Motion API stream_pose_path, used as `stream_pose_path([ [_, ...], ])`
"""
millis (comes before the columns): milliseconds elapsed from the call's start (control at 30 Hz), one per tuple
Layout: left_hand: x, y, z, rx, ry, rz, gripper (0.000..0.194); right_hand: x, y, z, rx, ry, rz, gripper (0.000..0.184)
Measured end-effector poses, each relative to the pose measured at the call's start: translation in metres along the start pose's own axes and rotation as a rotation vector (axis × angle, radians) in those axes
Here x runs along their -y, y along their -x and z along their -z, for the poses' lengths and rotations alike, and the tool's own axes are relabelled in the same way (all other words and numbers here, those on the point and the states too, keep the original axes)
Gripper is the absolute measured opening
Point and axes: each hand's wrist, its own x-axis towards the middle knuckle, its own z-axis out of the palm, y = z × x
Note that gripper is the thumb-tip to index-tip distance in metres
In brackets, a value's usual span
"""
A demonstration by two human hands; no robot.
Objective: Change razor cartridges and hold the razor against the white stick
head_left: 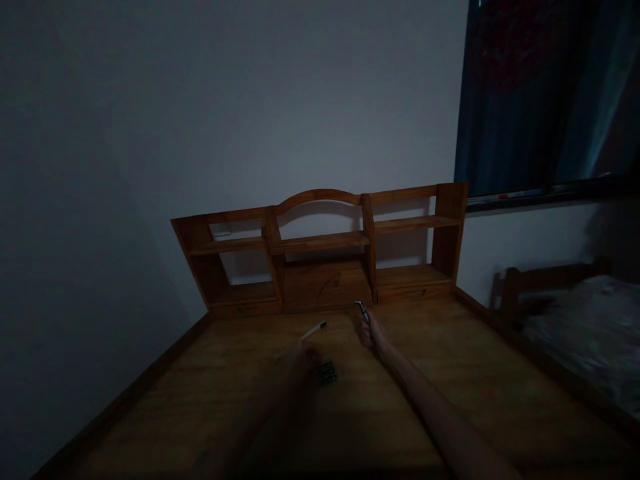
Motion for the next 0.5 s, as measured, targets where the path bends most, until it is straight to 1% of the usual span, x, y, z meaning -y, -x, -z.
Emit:
stream_pose_path([
  [67,-0.007,0.008,-0.005,0.023,-0.066,-0.008,0.020,-0.002,0.000,0.000,-0.039,0.004,0.000,0.051],
  [167,-0.012,0.013,-0.010,0.009,-0.109,-0.015,0.018,-0.005,-0.001,0.000,-0.080,0.018,0.002,0.050],
  [333,-0.012,0.014,-0.009,-0.011,-0.059,-0.069,0.022,-0.008,-0.006,0.003,-0.117,0.049,0.018,0.049],
  [500,-0.012,0.009,-0.009,-0.001,-0.006,-0.028,0.019,-0.013,-0.008,0.006,-0.111,0.067,0.037,0.050],
])
